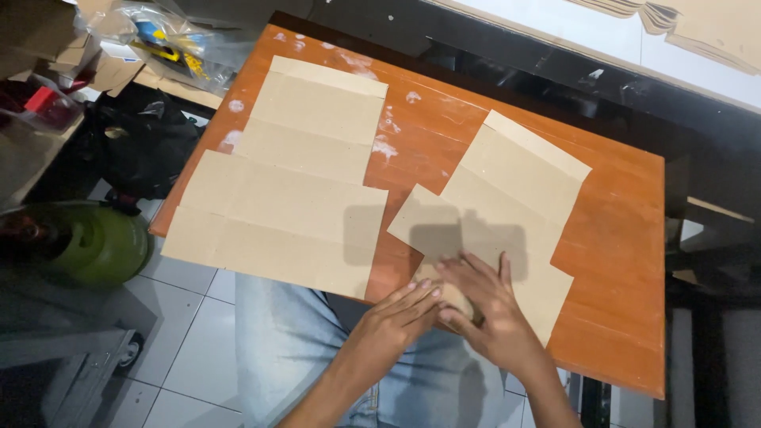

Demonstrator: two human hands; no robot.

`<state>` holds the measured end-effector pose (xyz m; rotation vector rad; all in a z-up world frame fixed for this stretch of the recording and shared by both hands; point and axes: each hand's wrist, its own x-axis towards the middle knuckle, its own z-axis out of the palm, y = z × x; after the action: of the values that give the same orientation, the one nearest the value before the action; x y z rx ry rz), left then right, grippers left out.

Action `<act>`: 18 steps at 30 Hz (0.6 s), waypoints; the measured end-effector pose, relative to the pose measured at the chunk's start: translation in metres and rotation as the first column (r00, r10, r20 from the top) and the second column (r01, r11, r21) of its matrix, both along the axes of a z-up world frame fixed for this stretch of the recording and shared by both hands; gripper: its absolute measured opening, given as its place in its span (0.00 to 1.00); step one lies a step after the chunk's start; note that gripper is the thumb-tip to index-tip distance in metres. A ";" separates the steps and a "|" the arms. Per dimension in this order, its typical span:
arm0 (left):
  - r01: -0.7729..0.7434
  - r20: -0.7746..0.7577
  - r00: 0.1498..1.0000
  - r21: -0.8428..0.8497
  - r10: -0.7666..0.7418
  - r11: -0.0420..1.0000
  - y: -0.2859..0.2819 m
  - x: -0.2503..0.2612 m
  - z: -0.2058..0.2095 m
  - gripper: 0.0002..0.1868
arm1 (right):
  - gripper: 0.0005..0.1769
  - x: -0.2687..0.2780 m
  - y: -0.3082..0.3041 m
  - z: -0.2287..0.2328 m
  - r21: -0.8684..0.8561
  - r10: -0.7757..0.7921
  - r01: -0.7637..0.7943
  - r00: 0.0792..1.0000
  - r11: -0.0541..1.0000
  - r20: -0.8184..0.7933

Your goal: The person folds flat cardboard pieces into small rectangular boxes by hand on a wooden table. They fold the side flaps inward, tuck the top flap to close the box, and then place the finished box aside before repeating the process with another piece.

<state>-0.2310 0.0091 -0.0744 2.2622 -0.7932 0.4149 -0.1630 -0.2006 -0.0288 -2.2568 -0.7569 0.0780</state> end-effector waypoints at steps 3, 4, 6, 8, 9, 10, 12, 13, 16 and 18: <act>-0.024 0.054 0.998 -0.052 0.027 0.998 0.005 0.002 0.016 0.18 | 0.32 -0.005 -0.001 -0.009 -0.144 0.139 -0.116 0.976 0.983 0.166; -0.020 0.067 0.997 -0.108 0.027 0.994 0.008 0.002 0.024 0.11 | 0.33 -0.006 0.000 -0.013 -0.158 0.134 -0.098 0.963 0.983 0.234; -0.103 0.062 0.993 0.008 0.103 0.995 0.008 0.005 0.009 0.24 | 0.33 -0.006 -0.001 -0.018 -0.161 0.142 -0.098 0.947 0.982 0.289; -0.173 0.068 0.984 0.125 0.166 0.977 0.008 0.007 0.002 0.39 | 0.32 -0.006 0.000 -0.018 -0.162 0.137 -0.085 0.927 0.983 0.349; -0.207 0.119 0.975 0.171 0.188 0.963 0.009 0.008 0.003 0.36 | 0.31 -0.005 0.001 -0.014 -0.140 0.163 -0.115 0.899 0.984 0.407; -0.238 0.167 0.964 0.212 0.204 0.948 0.008 0.008 0.003 0.34 | 0.31 -0.007 0.000 -0.011 -0.122 0.184 -0.143 0.868 0.982 0.462; -0.244 0.178 0.962 0.229 0.206 0.942 0.006 0.006 0.006 0.33 | 0.33 -0.010 -0.002 -0.012 -0.113 0.197 -0.163 0.859 0.980 0.472; -0.256 0.191 0.958 0.245 0.213 0.935 0.005 0.005 0.008 0.33 | 0.35 -0.012 -0.003 -0.012 -0.105 0.215 -0.188 0.849 0.977 0.483; -0.220 0.160 0.972 0.342 0.174 0.914 0.004 0.013 -0.001 0.38 | 0.35 -0.009 -0.006 -0.016 -0.108 0.243 -0.219 0.822 0.970 0.516; -0.132 -0.021 0.990 0.174 0.138 0.976 0.022 0.026 0.033 0.24 | 0.32 -0.012 -0.006 -0.018 -0.105 0.245 -0.224 0.813 0.969 0.528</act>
<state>-0.2050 0.0307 -0.0415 2.4870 -0.6832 0.3830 -0.1752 -0.2063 -0.0470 -2.2243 -1.3413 -0.4523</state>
